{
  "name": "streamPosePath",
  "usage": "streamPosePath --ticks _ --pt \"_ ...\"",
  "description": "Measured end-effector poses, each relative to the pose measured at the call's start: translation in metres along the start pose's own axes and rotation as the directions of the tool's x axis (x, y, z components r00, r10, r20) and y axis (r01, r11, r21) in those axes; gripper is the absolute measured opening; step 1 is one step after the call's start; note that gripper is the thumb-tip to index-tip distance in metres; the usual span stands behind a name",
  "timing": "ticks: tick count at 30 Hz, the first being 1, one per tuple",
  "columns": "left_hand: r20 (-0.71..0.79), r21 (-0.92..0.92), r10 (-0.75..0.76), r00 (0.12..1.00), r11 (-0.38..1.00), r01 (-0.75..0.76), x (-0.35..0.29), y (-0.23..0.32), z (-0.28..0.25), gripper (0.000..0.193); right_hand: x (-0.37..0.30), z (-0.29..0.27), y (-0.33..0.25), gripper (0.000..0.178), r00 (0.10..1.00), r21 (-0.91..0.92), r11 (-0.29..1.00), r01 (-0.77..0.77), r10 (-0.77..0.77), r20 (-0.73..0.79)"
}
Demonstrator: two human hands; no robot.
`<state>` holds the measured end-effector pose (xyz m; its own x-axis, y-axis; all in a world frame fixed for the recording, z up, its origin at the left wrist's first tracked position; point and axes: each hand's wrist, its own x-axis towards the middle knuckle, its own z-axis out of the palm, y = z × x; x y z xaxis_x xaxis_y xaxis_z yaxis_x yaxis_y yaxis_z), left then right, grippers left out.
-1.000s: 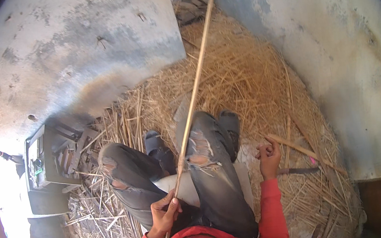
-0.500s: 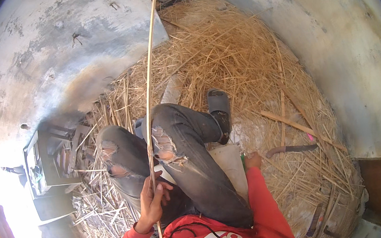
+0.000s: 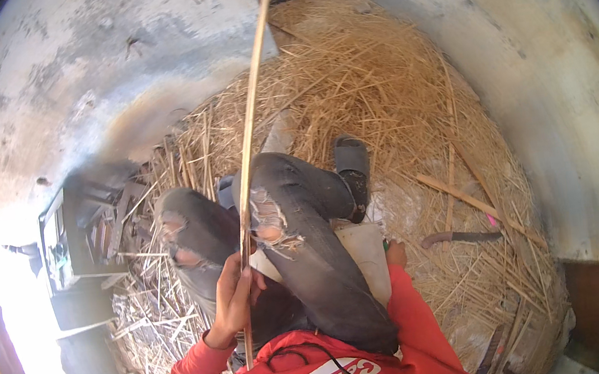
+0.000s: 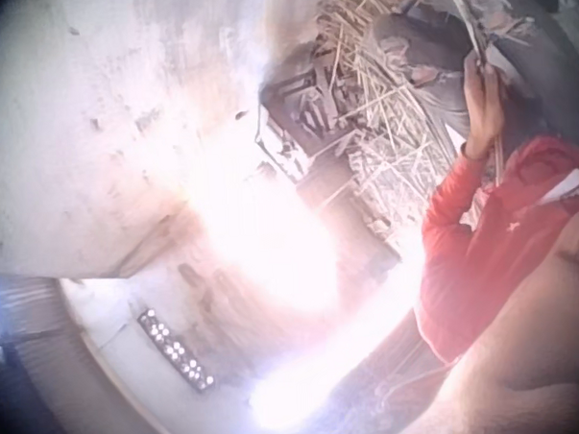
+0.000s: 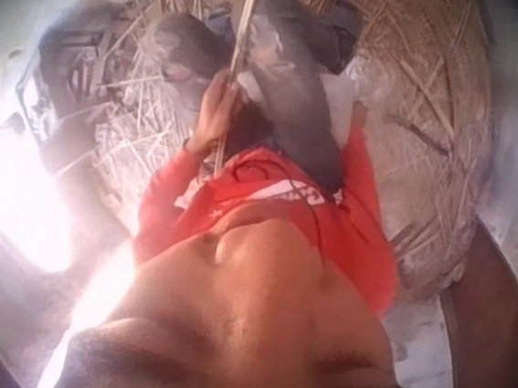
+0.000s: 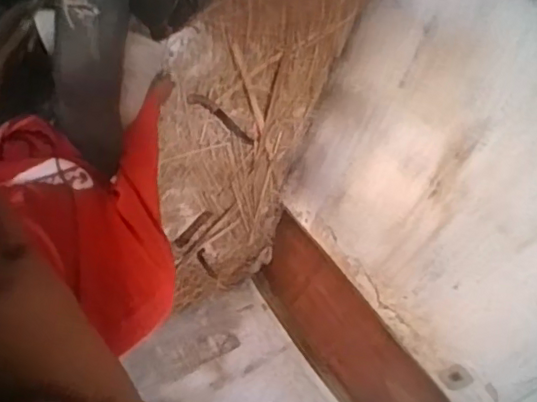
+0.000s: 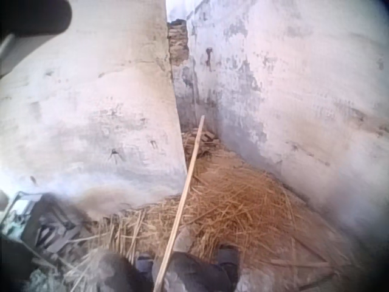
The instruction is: The person uses a small green-handled knife and a large machete-like blade to shave and smooth a thin wooden pole while sitting on the floor.
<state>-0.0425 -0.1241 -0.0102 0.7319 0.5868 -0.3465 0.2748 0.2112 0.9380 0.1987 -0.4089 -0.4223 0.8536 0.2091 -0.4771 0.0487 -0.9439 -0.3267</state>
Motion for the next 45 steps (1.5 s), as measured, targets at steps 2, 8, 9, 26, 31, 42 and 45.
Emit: streamPosePath --ticks 2,8,9,26,31,42,45 --pt "0.061 -0.060 -0.024 0.998 0.998 0.027 0.010 0.008 -0.002 0.036 0.015 0.026 0.058 0.036 1.000 -0.067 0.997 0.024 -0.024 0.009" --pt "-0.044 -0.067 0.040 0.998 0.997 -0.043 0.013 0.016 -0.020 0.030 -0.007 -0.022 0.000 0.035 0.931 0.316 0.948 -0.027 0.139 -0.337" --pt "-0.050 -0.071 0.050 0.997 0.996 -0.054 0.015 0.021 -0.022 0.030 -0.009 -0.029 0.009 0.034 0.871 0.397 0.916 0.065 0.142 -0.470" --pt "-0.022 -0.298 0.223 0.975 0.929 -0.220 0.072 0.090 -0.073 0.038 -0.133 -0.338 -0.328 0.039 0.717 0.790 -0.007 0.613 -0.414 -0.560" --pt "-0.004 -0.388 0.258 0.966 0.890 -0.240 0.112 0.100 -0.102 0.038 -0.204 -0.358 -0.441 0.028 0.429 0.757 0.133 0.640 -0.879 -0.209" --pt "-0.002 -0.409 0.133 0.991 0.904 -0.122 0.132 0.085 -0.112 0.039 -0.119 -0.331 -0.534 0.045 0.107 0.220 0.078 0.972 -0.987 -0.121" --pt "-0.008 -0.396 0.122 0.993 0.911 -0.115 0.131 0.087 -0.115 0.040 -0.137 -0.328 -0.524 0.048 0.144 0.263 0.133 0.956 -0.989 -0.023"
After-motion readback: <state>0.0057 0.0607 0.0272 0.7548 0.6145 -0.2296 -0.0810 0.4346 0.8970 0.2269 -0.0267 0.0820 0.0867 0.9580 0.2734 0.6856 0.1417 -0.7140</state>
